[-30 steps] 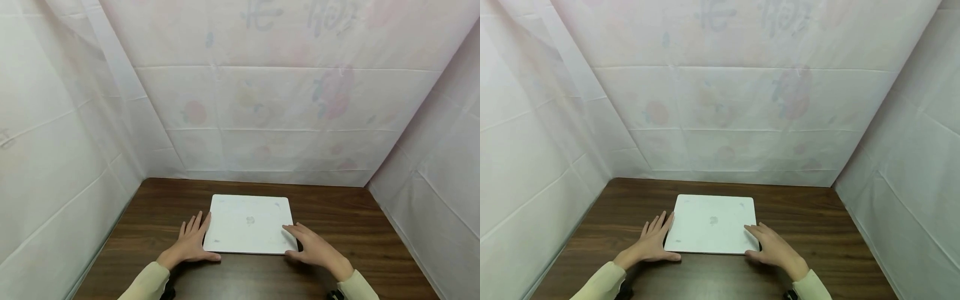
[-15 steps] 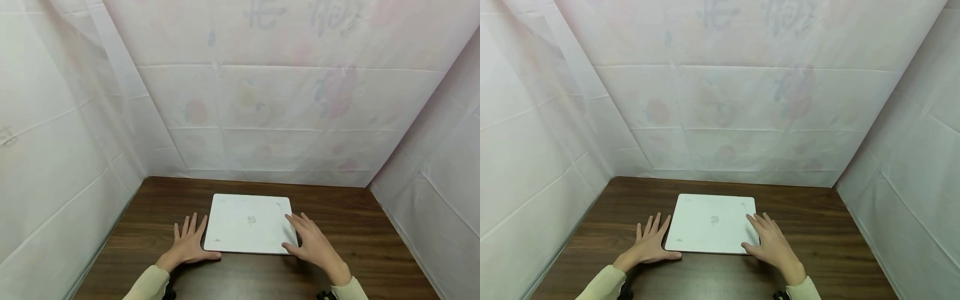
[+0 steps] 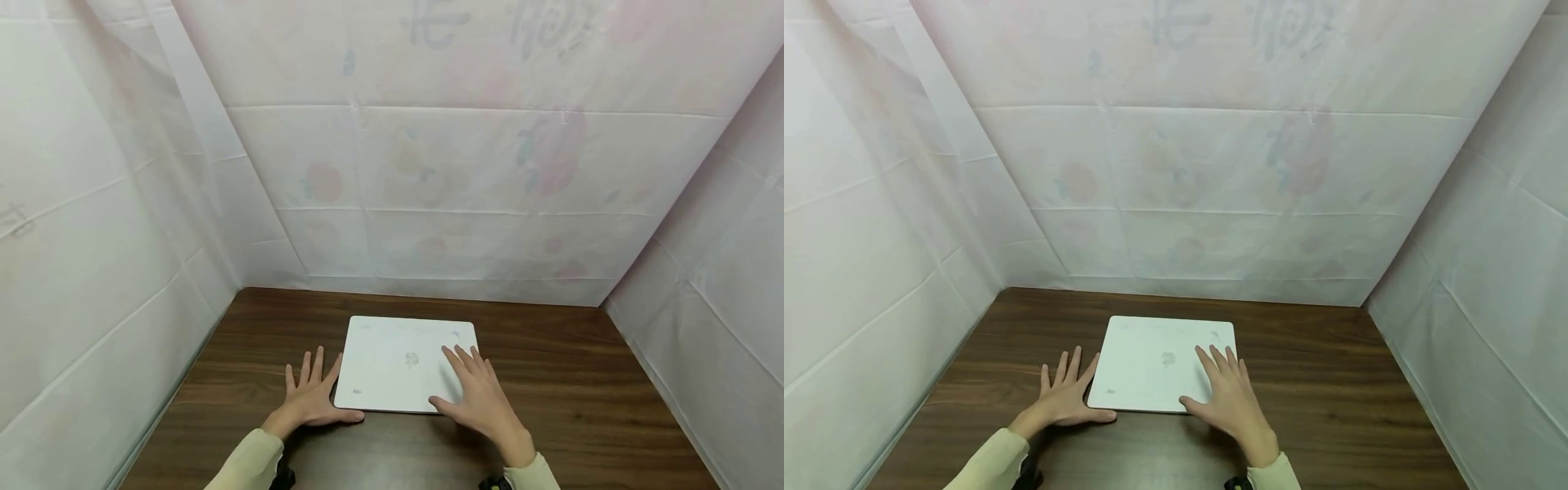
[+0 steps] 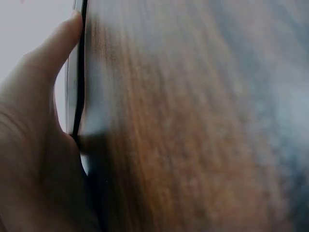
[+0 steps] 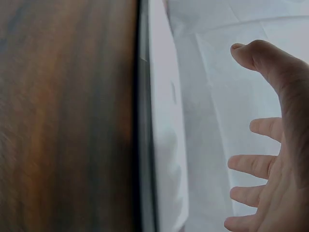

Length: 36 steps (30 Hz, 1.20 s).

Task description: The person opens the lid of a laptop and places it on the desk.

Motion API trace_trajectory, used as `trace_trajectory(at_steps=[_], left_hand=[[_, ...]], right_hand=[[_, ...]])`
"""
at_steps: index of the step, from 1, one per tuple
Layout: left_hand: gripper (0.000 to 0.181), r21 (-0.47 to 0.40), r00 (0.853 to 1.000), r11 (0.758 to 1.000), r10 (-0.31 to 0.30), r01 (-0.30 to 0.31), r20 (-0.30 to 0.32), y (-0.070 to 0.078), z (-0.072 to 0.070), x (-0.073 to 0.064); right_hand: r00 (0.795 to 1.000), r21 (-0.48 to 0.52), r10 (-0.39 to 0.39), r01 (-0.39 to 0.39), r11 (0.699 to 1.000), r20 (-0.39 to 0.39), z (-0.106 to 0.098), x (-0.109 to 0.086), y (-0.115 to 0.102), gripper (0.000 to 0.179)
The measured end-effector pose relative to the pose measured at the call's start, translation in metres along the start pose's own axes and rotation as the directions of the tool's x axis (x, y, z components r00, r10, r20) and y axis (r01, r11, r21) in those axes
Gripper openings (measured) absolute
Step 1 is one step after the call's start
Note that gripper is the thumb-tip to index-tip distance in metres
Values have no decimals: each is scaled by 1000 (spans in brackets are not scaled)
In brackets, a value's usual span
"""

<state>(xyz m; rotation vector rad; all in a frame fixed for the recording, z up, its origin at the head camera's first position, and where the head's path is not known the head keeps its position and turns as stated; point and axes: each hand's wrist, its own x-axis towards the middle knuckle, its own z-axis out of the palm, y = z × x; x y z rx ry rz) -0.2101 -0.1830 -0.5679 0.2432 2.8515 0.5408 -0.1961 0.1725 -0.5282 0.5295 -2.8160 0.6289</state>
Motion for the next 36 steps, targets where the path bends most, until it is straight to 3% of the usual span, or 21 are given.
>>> trace_trajectory(at_steps=[12, 20, 36], left_hand=[[133, -11, 1000, 1000, -12, 12, 7, 0, 1, -1], [134, -60, 1000, 998, 11, -13, -22, -2, 6, -1], [135, 9, 1000, 1000, -25, 24, 10, 0, 2, 2]], right_hand=[[997, -27, 50, -48, 998, 62, 34, -5, -9, 94], [994, -7, 88, -88, 996, 71, 42, -7, -14, 90], [991, -33, 116, -114, 993, 61, 50, -6, -19, 82]])
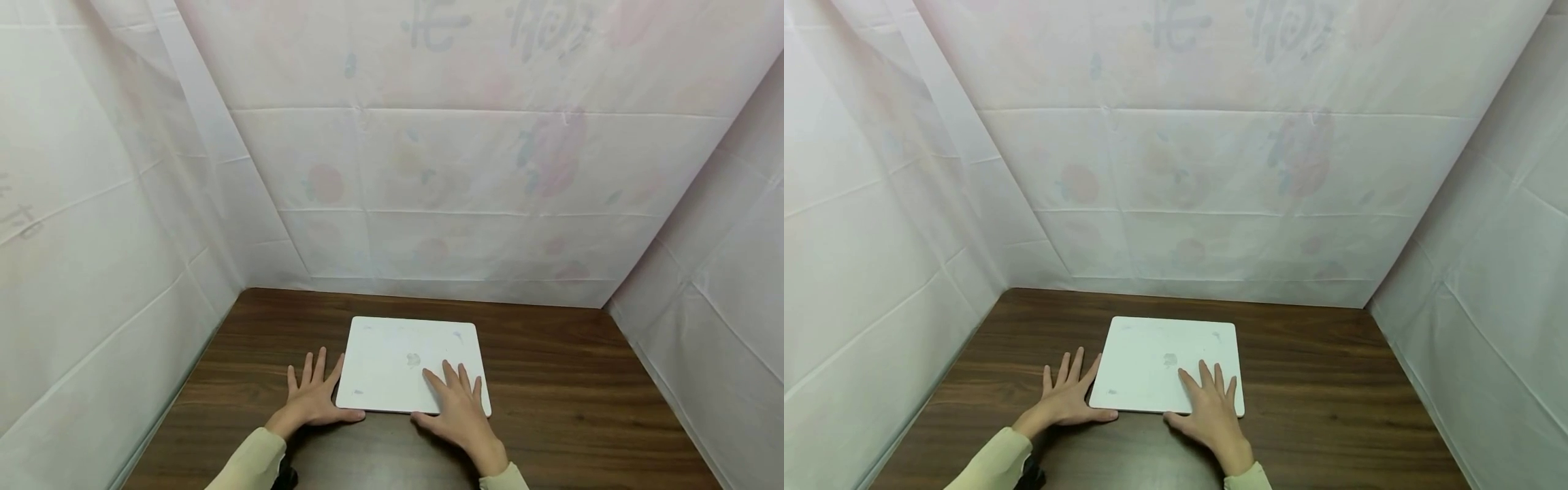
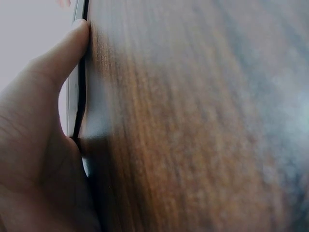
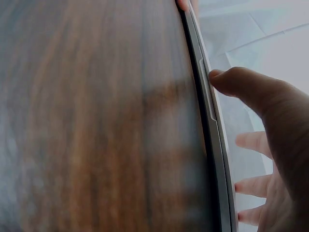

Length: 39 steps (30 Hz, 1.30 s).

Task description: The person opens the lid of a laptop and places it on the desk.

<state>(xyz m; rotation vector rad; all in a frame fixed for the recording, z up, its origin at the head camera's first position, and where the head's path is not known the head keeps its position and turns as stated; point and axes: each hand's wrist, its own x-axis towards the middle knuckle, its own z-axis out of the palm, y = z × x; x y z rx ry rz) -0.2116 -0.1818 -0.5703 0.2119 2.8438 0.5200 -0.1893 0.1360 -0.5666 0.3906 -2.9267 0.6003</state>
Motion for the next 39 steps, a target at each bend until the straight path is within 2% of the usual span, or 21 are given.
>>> trace_trajectory(at_steps=[12, 21, 29, 39], left_hand=[[134, -15, 1000, 1000, 1, -1, 2, 2, -3, -3], [132, -46, 1000, 999, 15, -15, -2, 1, -3, -2], [133, -36, 1000, 999, 7, -7, 6, 2, -3, -3], [135, -39, 1000, 999, 5, -5, 1, 1, -2, -3]], right_hand=[[1000, -14, -3, 3, 1000, -1, 4, 1, -4, 82], [998, -33, -56, 56, 998, -10, 3, 5, -6, 73], [992, 3, -123, 123, 992, -28, 1, 7, -5, 62], [964, -14, -250, 250, 968, -89, -3, 8, 0, 51]])
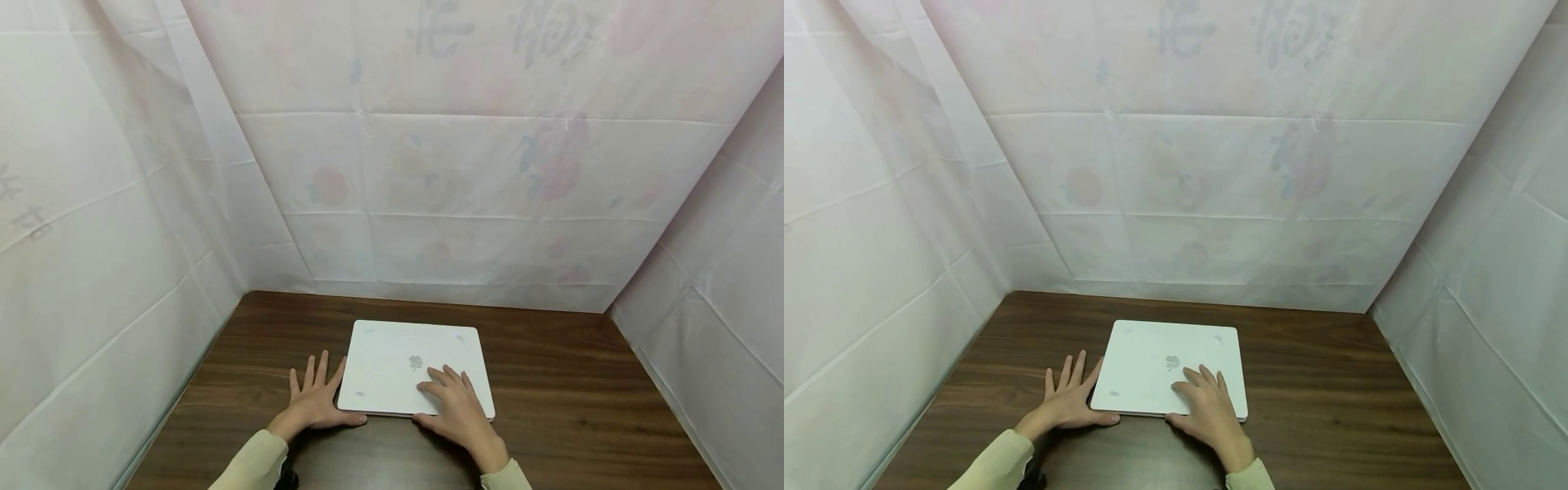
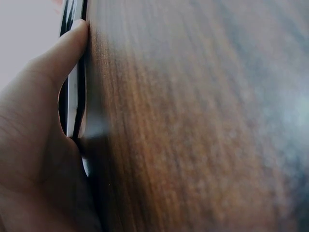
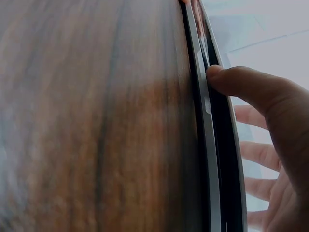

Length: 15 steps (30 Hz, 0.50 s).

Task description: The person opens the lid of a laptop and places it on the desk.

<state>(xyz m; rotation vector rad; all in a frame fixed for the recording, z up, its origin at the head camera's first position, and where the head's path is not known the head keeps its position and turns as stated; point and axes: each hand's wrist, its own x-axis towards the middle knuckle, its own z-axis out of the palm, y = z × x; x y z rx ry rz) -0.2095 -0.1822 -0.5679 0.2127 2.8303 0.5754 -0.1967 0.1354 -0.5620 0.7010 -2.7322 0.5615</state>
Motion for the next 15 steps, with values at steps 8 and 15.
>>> trace_trajectory(at_steps=[8, 15], left_hand=[[135, -4, 1000, 1000, -1, 1, -6, 0, 1, -1], [141, -24, 1000, 1000, 12, -13, -28, -10, 12, 7]], right_hand=[[994, 0, -86, 86, 996, -72, 2, 2, 5, 49], [987, -22, -130, 128, 992, -95, 0, 4, 6, 44]])
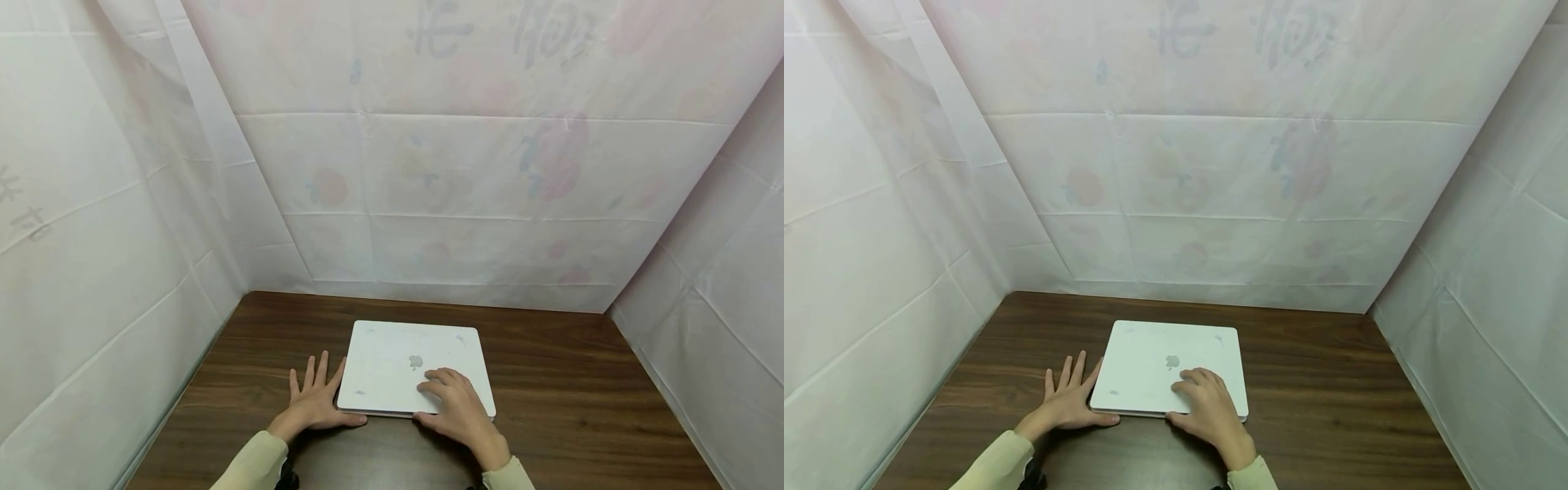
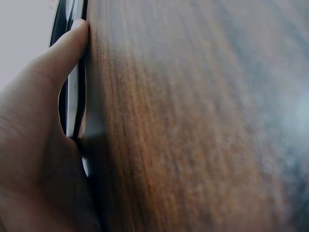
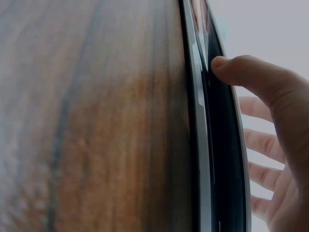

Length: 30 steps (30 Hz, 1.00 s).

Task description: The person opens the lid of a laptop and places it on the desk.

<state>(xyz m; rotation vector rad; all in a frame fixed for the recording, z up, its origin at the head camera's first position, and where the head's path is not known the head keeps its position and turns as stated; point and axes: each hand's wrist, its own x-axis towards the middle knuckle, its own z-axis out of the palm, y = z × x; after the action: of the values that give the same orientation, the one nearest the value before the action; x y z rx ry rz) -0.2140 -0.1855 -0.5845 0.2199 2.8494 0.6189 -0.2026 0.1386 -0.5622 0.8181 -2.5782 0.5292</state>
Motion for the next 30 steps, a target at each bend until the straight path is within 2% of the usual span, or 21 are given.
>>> trace_trajectory(at_steps=[4, 11, 17, 25, 30], left_hand=[[140, -1, 1000, 1000, 10, -10, -26, -4, 6, 2], [139, 10, 1000, 1000, 3, -3, -19, -6, 7, 4], [137, -15, 1000, 1000, 16, -16, -21, 2, 0, -2], [134, 6, 1000, 1000, -4, 4, 9, 12, -11, -7], [136, -8, 1000, 1000, -12, 12, 15, 7, -7, -3]], right_hand=[[1000, -6, 4, -4, 1000, 17, -2, 2, 0, 41], [1000, -6, -5, 5, 1000, 27, -4, 5, 0, 38], [999, 3, -51, 51, 999, 2, -8, 7, 1, 37], [998, -9, -70, 69, 998, -8, -11, 9, 3, 36], [994, 10, -101, 102, 995, -40, -13, 11, 3, 33]])
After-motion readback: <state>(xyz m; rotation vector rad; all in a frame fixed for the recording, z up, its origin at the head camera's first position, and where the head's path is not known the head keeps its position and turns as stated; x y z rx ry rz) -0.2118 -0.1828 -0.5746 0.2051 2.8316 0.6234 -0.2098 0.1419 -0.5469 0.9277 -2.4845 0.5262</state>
